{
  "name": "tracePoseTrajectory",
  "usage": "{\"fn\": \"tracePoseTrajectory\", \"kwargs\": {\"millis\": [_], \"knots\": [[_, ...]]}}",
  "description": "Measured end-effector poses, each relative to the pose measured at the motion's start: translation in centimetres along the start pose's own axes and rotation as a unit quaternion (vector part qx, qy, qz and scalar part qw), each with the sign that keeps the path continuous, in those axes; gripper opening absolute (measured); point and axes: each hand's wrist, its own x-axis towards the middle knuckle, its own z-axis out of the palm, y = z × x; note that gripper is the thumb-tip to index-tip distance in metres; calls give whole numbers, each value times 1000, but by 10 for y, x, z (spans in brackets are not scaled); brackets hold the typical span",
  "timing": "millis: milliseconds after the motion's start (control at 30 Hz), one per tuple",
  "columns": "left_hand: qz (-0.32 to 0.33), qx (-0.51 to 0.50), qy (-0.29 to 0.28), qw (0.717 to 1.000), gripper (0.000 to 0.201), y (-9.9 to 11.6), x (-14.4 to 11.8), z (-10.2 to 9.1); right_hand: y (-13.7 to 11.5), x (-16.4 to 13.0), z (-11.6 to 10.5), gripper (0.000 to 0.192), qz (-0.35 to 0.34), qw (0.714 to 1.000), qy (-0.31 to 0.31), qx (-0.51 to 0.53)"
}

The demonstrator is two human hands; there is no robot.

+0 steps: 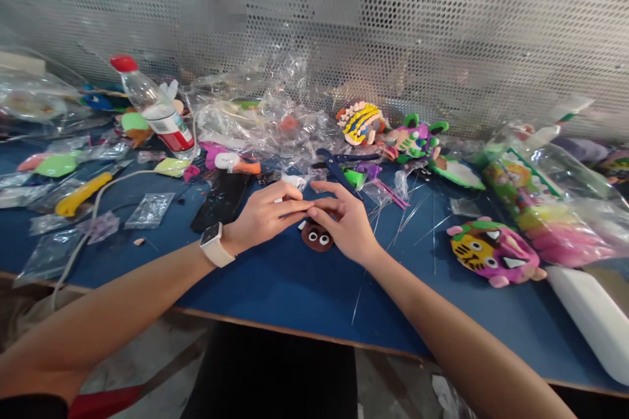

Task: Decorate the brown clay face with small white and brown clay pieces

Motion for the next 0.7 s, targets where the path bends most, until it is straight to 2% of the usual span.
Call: {"fn": "tracePoseTrajectory", "kwargs": {"millis": [133, 233, 433, 700], "knots": [[0, 21, 13, 1000, 14, 2, 2, 1, 0, 0, -2, 57, 15, 1000, -15, 15], [-6, 34, 22, 999, 14, 3, 3, 2, 0, 2, -4, 60, 13, 1000, 4, 18], [0, 50, 7, 999, 12, 3, 3, 2, -1, 3, -3, 66, 23, 999, 27, 36], [-40, -21, 32, 998, 11, 7, 4, 3, 1, 1, -2, 54, 35, 998, 30, 53]]}}
